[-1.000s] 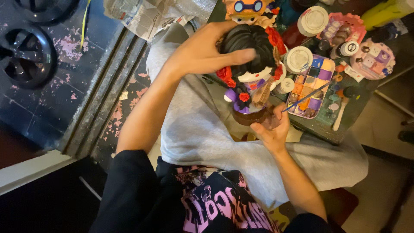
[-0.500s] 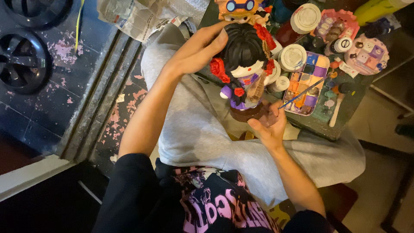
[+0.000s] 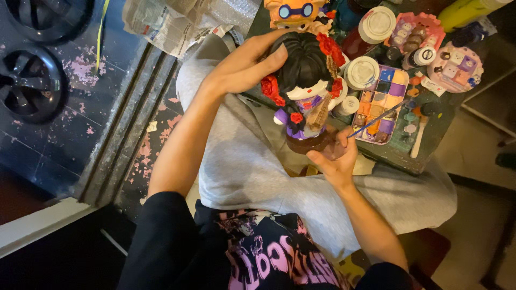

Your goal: The person sits on the floor and paints a decorative figurine with a paintbrush, holding the figurine against their lap while applying paint to its face and body. They dip the brush into paint containers and a palette on the work table and reposition the figurine to reach different areas.

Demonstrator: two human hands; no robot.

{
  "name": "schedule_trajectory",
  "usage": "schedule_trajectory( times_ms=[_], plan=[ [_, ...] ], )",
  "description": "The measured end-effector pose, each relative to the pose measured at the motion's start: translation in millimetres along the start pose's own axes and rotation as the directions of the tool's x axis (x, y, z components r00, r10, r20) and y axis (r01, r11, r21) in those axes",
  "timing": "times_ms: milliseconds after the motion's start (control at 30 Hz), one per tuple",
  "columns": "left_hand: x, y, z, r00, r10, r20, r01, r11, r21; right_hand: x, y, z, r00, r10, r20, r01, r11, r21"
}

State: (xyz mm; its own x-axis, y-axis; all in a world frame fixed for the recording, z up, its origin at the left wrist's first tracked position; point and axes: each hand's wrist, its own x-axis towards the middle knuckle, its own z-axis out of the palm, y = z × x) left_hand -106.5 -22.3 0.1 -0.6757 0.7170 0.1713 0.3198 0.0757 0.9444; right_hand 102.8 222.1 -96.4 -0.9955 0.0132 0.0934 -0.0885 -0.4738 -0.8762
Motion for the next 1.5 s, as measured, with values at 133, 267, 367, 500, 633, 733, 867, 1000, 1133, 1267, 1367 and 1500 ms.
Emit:
schedule_trajectory(
  times_ms=[133,267,367,500,633,733,867,1000,1133,1267,1367,1500],
  plan=[
    [1.5,6.5,-1.5,1.0,-0.029,-0.001,0.029,0.998,0.055,0.4,1.2,-1.6,1.0,-0.013,0.006,0.014,0.999,-0.042],
    [5.7,12.2,0.1,0.997,-0.075,-0.007,0.075,0.991,0.113,0.6,5.0,-3.4,0.998,-0.038,-0.057,0.026,0.979,-0.202],
    [6.5,16.6,0.1,0.991,-0.13,-0.024,0.132,0.969,0.208,0.4,6.0,-3.1,0.994,-0.083,-0.077,0.05,0.93,-0.363],
    [4.7,23.5,0.5,0.997,-0.072,-0.034,0.075,0.988,0.137,0.6,5.8,-0.6,0.995,-0.101,-0.021,0.091,0.956,-0.28],
    [4.5,31.7,1.2,0.993,-0.113,-0.035,0.117,0.978,0.175,1.0,5.1,2.4,0.996,-0.086,-0.02,0.078,0.961,-0.265],
    [2.6,38.4,1.3,0.994,-0.104,-0.032,0.107,0.984,0.141,1.5,4.0,4.3,0.996,-0.085,-0.02,0.076,0.955,-0.287],
    [2.1,45.2,1.2,0.995,-0.086,-0.046,0.093,0.981,0.171,1.6,4.2,5.0,0.994,-0.105,-0.007,0.098,0.945,-0.311],
    [3.0,51.8,2.9,0.988,-0.142,-0.065,0.152,0.971,0.186,-0.1,6.5,1.8,0.996,-0.085,-0.007,0.08,0.96,-0.268],
    [2.1,61.9,6.7,0.987,-0.123,-0.102,0.142,0.967,0.212,-3.7,9.4,-3.2,0.996,-0.087,-0.016,0.079,0.957,-0.279],
    [2.5,74.2,11.1,0.972,-0.181,-0.149,0.212,0.95,0.227,-5.1,10.7,-5.7,0.996,-0.088,-0.025,0.078,0.96,-0.271],
    [1.7,84.1,15.0,0.968,-0.166,-0.187,0.212,0.941,0.263,-4.0,9.6,-4.3,0.998,-0.06,-0.005,0.058,0.979,-0.196],
    [-0.3,95.9,18.2,0.97,-0.125,-0.207,0.191,0.921,0.34,-2.5,4.4,-0.8,0.999,-0.02,0.027,0.022,0.995,-0.092]
  ],
)
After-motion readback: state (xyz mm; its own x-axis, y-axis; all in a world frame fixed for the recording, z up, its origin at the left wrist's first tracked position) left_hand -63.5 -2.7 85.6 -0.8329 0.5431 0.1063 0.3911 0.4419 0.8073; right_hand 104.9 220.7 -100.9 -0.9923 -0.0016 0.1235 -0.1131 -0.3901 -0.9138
